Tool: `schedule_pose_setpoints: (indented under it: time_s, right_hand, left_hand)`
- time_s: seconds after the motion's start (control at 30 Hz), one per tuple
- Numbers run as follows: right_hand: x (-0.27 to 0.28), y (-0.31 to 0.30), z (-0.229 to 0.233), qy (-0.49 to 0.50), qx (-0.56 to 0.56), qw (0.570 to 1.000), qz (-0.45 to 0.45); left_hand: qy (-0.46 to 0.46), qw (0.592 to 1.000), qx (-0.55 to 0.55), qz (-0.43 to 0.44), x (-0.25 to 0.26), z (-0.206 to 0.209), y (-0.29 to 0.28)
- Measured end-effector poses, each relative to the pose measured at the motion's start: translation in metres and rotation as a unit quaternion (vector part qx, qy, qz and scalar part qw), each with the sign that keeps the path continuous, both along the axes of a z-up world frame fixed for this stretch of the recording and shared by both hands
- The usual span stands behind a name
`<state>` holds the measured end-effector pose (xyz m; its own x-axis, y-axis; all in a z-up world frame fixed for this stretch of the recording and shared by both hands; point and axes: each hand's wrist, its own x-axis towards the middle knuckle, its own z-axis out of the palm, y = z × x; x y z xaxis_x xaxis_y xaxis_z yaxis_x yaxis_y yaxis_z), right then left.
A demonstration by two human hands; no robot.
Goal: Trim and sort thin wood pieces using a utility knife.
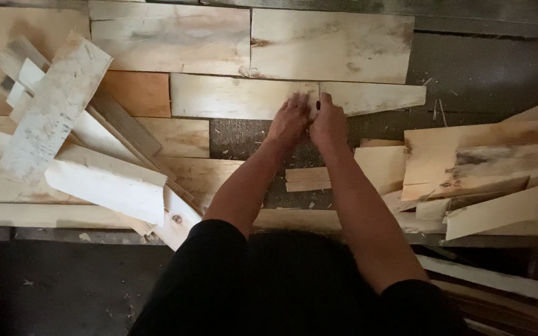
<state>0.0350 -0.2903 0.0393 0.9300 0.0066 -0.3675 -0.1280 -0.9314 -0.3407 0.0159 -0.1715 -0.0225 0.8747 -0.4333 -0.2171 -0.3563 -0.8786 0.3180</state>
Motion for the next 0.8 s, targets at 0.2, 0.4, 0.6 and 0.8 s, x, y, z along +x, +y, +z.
schedule_pose_setpoints:
  time_s: [0.2,0.4,0.6,0.8]
  right_hand:
    - [-0.001,-0.006,0.003,-0.001,0.043,0.999,0.009]
    - [0.003,-0.008,-0.004,0.030,0.021,0.999,0.020]
    - [-0.007,-0.008,0.015,0.008,0.024,0.999,0.038]
    - [-0.021,-0.011,0.009,0.009,0.053,0.998,0.016]
  left_hand:
    - [-0.006,1.000,-0.003,0.002,-0.002,0.000,0.000]
    - [0.004,1.000,-0.006,0.003,-0.002,0.005,-0.003]
    - [-0.018,1.000,-0.011,0.017,-0.003,-0.015,-0.005]
    - [0.004,1.000,-0.010,0.025,-0.002,0.000,-0.005]
